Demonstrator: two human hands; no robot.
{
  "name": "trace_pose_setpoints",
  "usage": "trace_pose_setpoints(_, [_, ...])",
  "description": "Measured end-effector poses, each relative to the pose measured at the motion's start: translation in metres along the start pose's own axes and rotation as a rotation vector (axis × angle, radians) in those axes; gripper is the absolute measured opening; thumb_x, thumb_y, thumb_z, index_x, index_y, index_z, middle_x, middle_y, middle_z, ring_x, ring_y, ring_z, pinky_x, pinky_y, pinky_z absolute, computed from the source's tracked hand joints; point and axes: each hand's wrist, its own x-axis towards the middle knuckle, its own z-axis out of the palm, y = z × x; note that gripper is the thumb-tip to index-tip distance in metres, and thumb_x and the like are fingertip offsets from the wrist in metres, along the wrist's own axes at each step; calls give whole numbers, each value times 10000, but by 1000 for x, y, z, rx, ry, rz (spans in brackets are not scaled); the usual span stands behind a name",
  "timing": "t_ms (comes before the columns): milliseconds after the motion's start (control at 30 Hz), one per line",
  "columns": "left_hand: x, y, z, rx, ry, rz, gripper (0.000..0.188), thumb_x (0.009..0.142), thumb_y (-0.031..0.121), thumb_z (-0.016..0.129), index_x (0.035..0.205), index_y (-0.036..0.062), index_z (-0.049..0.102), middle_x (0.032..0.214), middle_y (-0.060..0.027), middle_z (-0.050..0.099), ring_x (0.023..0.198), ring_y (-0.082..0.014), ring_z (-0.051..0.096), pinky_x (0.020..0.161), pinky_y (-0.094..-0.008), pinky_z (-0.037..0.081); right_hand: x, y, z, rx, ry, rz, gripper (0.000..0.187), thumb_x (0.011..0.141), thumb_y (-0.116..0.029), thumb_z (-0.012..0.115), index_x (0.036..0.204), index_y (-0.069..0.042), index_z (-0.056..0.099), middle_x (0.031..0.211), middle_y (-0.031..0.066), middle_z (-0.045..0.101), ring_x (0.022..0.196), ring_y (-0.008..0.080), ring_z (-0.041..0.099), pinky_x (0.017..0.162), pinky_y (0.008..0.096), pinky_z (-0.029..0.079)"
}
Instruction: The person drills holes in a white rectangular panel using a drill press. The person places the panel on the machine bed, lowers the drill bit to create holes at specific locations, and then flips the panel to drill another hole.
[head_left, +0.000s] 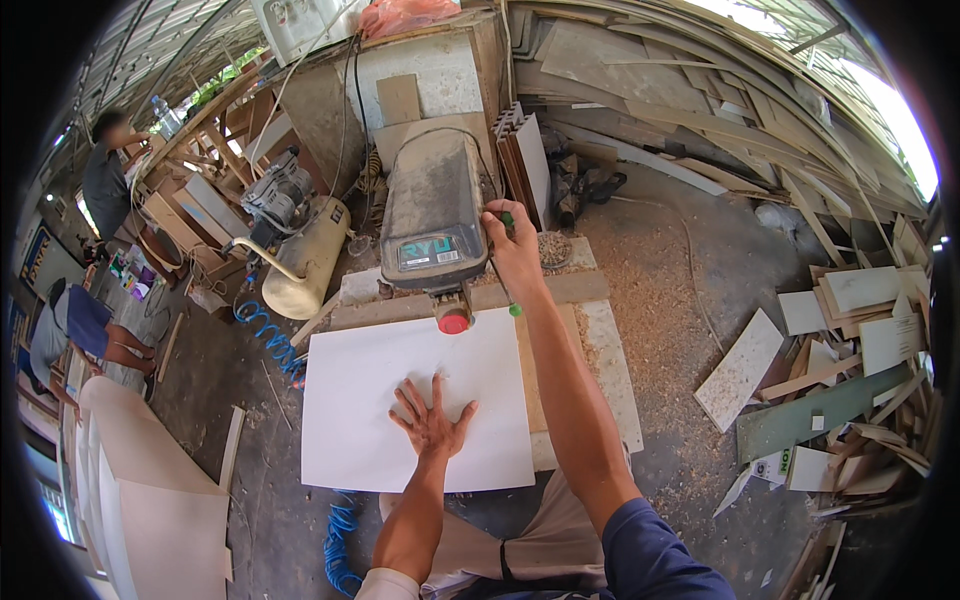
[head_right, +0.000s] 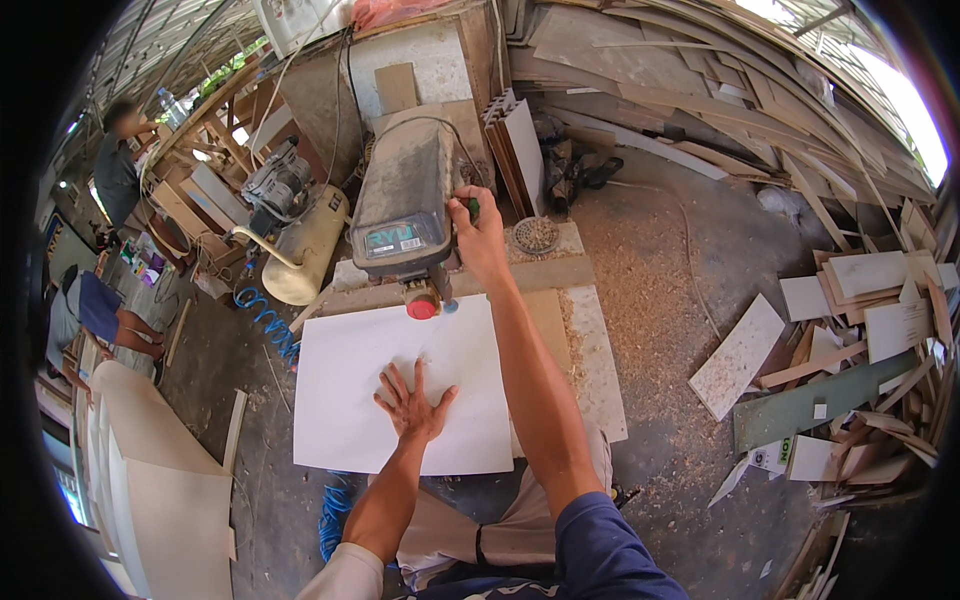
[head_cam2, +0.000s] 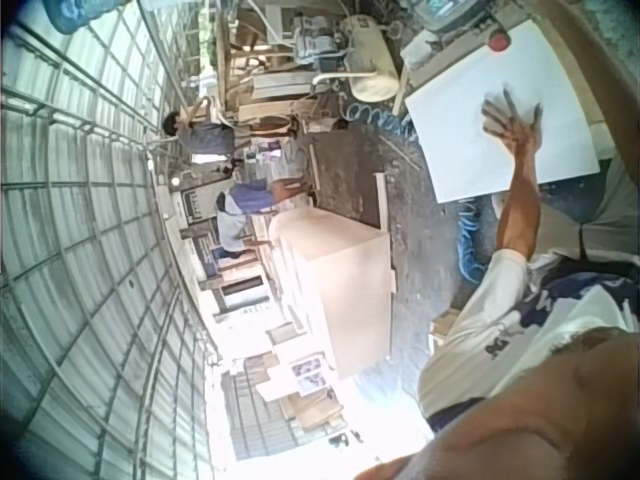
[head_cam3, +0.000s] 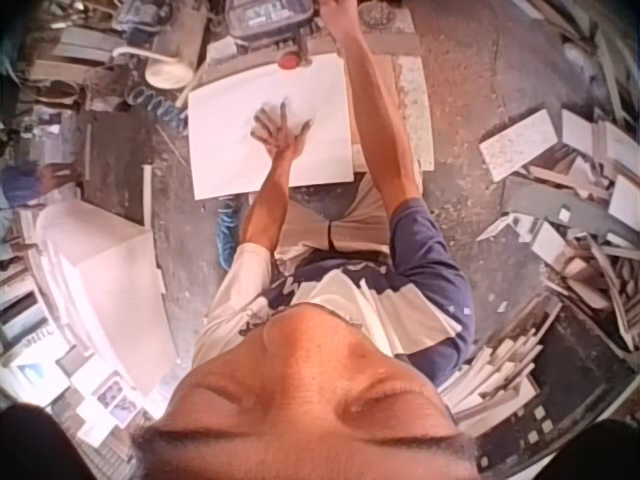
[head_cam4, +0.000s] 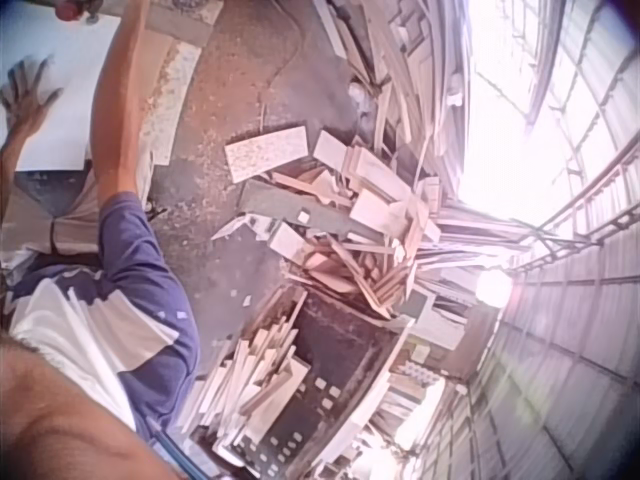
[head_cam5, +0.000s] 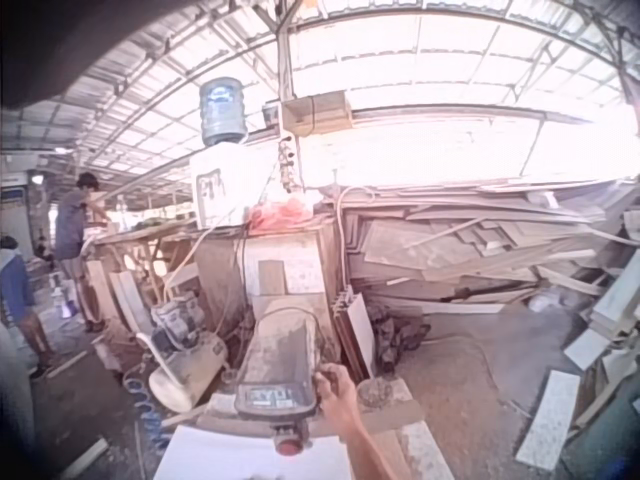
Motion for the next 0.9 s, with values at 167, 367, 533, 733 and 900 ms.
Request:
trace_pose_setpoints(167, [0,-1,1,3,6,9,1035,870,882,418,1676,317,100,1724,-231,-59,1582,-440,-118,1209,-700,-64,-1,-1,0,6,-3,7,190,1029,-117,615,1168,12,601,958,65,659,885,135,585,799,292,489])
trace_pose_setpoints(367, [0,0,2,0,7,9,1032,868,885,417,1675,323,104,1723,-233,-66,1582,-440,-120,1208,-699,-68,-1,2,-1,-5,6,-33,196,1030,-124,615,1174,8,604,964,68,659,893,141,585,808,296,488])
trace_pose_setpoints(533, [0,0,1,-10,5,9,1037,866,889,414,1676,322,103,1723,-231,-74,1583,-436,-124,1208,-697,-71,-2,1,-1,26,4,20,188,1026,-121,619,1167,2,610,962,69,658,891,140,583,811,297,487])
trace_pose_setpoints(733, [0,1,0,-2,-10,3,1048,864,896,401,1678,311,95,1724,-228,-79,1583,-432,-130,1207,-698,-75,-4,1,-2,28,15,21,182,1023,-117,626,1164,-3,613,952,61,653,879,137,577,803,293,483])
trace_pose_setpoints(900, [0,1,-1,-2,-16,-1,1047,865,897,392,1678,311,91,1725,-225,-81,1583,-431,-134,1206,-698,-76,-5,2,-1,43,13,23,181,1027,-120,626,1167,-5,613,941,51,644,871,130,569,794,287,479])
